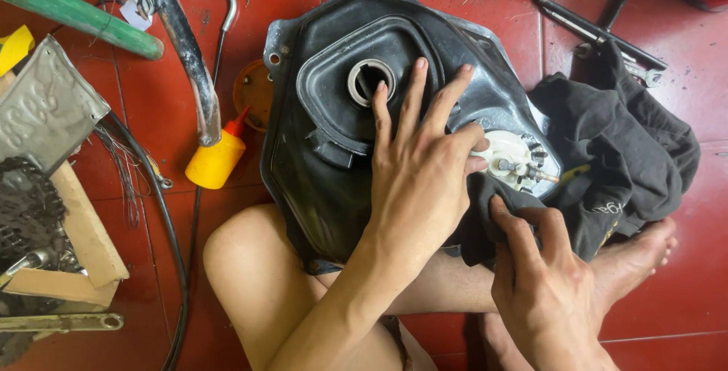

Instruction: Cleaning the fuel pump mounting area on a motorcycle fuel tank using a brush and a cloth

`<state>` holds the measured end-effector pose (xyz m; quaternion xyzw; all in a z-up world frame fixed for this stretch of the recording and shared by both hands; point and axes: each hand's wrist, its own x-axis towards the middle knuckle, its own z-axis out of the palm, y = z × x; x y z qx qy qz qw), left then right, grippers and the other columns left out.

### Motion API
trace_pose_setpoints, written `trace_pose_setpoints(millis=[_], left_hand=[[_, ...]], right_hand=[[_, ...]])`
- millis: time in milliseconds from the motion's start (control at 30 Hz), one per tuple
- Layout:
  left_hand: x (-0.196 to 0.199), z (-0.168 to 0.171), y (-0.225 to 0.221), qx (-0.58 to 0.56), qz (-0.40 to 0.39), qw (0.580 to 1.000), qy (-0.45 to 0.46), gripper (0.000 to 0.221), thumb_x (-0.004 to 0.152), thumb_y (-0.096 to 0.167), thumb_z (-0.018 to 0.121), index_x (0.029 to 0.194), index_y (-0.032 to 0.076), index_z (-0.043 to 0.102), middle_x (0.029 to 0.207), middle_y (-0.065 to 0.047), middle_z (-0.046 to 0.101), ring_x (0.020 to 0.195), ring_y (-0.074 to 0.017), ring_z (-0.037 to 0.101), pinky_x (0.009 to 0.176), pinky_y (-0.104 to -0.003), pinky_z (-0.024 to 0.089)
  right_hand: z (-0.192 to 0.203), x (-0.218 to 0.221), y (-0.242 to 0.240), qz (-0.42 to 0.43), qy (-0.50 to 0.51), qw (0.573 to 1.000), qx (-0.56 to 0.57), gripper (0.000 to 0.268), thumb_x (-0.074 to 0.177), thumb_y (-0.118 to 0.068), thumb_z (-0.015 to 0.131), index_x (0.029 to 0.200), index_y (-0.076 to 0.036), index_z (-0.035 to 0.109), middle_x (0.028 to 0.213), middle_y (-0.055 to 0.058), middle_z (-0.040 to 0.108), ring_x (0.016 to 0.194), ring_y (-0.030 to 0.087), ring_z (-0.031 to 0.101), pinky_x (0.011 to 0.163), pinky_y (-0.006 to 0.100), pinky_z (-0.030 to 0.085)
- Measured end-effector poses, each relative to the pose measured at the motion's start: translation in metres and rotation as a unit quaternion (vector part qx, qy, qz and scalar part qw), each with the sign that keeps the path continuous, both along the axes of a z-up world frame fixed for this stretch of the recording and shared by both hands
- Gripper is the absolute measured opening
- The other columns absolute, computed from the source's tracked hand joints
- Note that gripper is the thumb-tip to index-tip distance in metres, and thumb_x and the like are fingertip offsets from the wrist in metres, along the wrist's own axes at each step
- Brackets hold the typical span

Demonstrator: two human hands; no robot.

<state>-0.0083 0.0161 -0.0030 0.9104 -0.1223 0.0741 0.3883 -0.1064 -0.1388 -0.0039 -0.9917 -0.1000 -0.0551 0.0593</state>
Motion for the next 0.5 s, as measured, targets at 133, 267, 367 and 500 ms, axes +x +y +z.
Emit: trace_pose_setpoints(millis=[133,267,367,500], left_hand=[[-0.001,-0.001,-0.002,0.011,0.003,1.000,0.007,0.007,0.077,0.006,0.078,0.079,0.005,0.071,0.151,-0.013,0.050,0.151,-0.0468,0.033,0.124,-0.073,0.014],[-0.001,0.000,-0.002,0.019,0.012,1.000,-0.002,0.006,0.077,0.004,0.076,0.078,0.006,0.071,0.150,-0.012,0.052,0.150,-0.0457,0.034,0.124,-0.070,0.016],[-0.001,-0.002,-0.003,0.018,0.003,1.000,0.007,0.008,0.077,0.004,0.077,0.078,0.006,0.069,0.152,-0.012,0.050,0.151,-0.0461,0.031,0.124,-0.074,0.013],[-0.001,-0.002,-0.003,0.017,-0.002,1.000,0.006,0.008,0.078,0.005,0.077,0.077,0.006,0.070,0.151,-0.013,0.050,0.151,-0.0469,0.030,0.124,-0.074,0.013]], right_hand=[[-0.005,0.002,0.004,-0.038,0.084,0.993,0.067,0.052,0.082,0.000,0.066,0.133,-0.010,0.064,0.115,0.017,0.059,0.061,0.036,0.067,0.051,0.046,0.057],[-0.014,-0.012,-0.007,-0.049,0.082,0.995,0.000,0.048,0.088,-0.011,0.068,0.135,-0.013,0.060,0.110,0.019,0.062,0.070,0.047,0.067,0.063,0.058,0.056],[-0.009,-0.009,0.000,-0.038,0.049,0.998,0.004,0.040,0.092,-0.010,0.066,0.131,-0.006,0.059,0.108,0.021,0.064,0.076,0.050,0.065,0.085,0.062,0.051],[-0.023,0.000,0.003,-0.060,0.112,0.982,0.143,0.050,0.083,0.001,0.061,0.132,-0.002,0.051,0.122,0.023,0.059,0.072,0.046,0.068,0.054,0.054,0.056]])
